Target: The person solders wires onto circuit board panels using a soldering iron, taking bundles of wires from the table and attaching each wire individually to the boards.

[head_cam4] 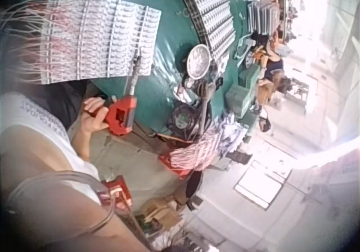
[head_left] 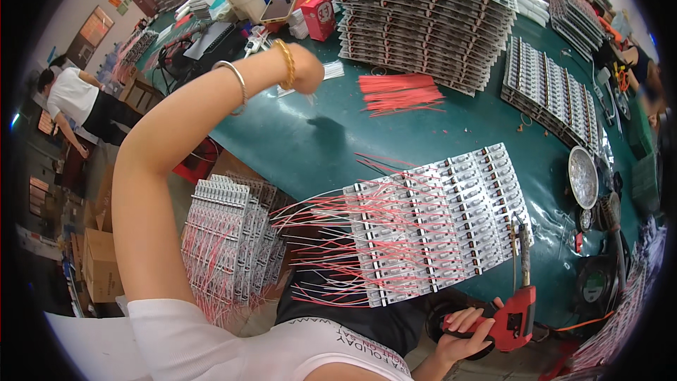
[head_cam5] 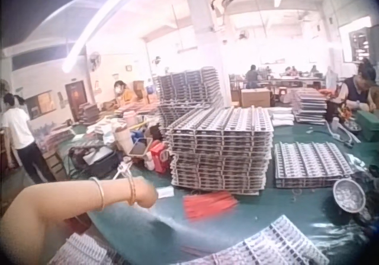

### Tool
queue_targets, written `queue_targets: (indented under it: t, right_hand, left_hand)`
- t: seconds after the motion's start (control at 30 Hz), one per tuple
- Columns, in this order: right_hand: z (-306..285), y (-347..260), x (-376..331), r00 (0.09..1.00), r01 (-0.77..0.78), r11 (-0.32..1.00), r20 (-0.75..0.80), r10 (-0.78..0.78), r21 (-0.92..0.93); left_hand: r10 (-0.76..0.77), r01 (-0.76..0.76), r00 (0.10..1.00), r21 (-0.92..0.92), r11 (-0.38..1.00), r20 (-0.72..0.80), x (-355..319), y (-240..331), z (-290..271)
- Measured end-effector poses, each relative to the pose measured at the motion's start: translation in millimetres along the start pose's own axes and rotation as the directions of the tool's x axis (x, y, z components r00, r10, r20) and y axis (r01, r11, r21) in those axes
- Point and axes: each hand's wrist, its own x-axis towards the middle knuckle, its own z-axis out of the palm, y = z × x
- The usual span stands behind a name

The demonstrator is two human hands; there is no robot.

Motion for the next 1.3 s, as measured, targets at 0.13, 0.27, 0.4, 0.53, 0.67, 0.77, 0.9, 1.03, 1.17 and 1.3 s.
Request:
queue_targets:
  t: [0.13, 0.27, 0.4, 0.53, 0.67, 0.77, 0.9, 1.03, 1.17, 1.3]
  right_hand:
    - [0, -2, -1, 0.998, 0.008, 1.0, 0.057, -0.008, -0.008]
    - [3, -8, 0, 1.0, 0.007, 0.999, 0.027, -0.006, -0.05]
    - [1, -5, 4, 1.0, 0.023, 0.999, 0.019, -0.022, -0.048]
    - [0, 0, 5, 0.994, 0.042, 0.998, 0.106, -0.037, -0.045]
    - [1, -4, 8, 0.952, 0.068, 0.994, 0.304, -0.041, -0.08]
    - [2, -7, 11, 0.942, 0.084, 0.983, 0.336, -0.025, -0.162]
    - [14, -4, 13, 0.94, 0.062, 0.961, 0.339, 0.035, -0.27]
    - [35, -20, 16, 0.957, 0.079, 0.89, 0.285, 0.059, -0.449]
    - [9, -24, 19, 0.939, 0.337, 0.547, 0.232, -0.253, -0.767]
    - [44, -37, 33, 0.906, 0.283, 0.76, 0.423, -0.012, -0.585]
  left_hand:
    - [0.07, -0.084, 0.991, 0.118, 0.989, 0.114, 14, 20, 16]
    - [0.07, -0.071, 0.997, 0.028, 0.997, 0.029, 13, 23, 17]
    - [0.043, -0.042, 0.996, 0.022, 0.999, -0.076, 11, 21, 15]
    - [0.076, -0.072, 0.982, 0.027, 0.997, -0.172, 9, 25, 22]
    - [-0.042, -0.09, 0.865, -0.236, 0.967, -0.499, -14, 13, 27]
    - [0.041, -0.436, 0.76, -0.462, 0.772, -0.649, -27, 37, 22]
    - [0.055, -0.651, 0.611, -0.462, 0.602, -0.79, -39, 98, 27]
    - [-0.001, -0.771, 0.616, -0.603, 0.205, -0.788, -22, 141, 23]
    - [-0.064, -0.862, 0.48, -0.484, 0.152, -0.875, -4, 161, 15]
    - [-0.106, -0.79, 0.588, -0.598, 0.136, -0.802, 4, 176, 27]
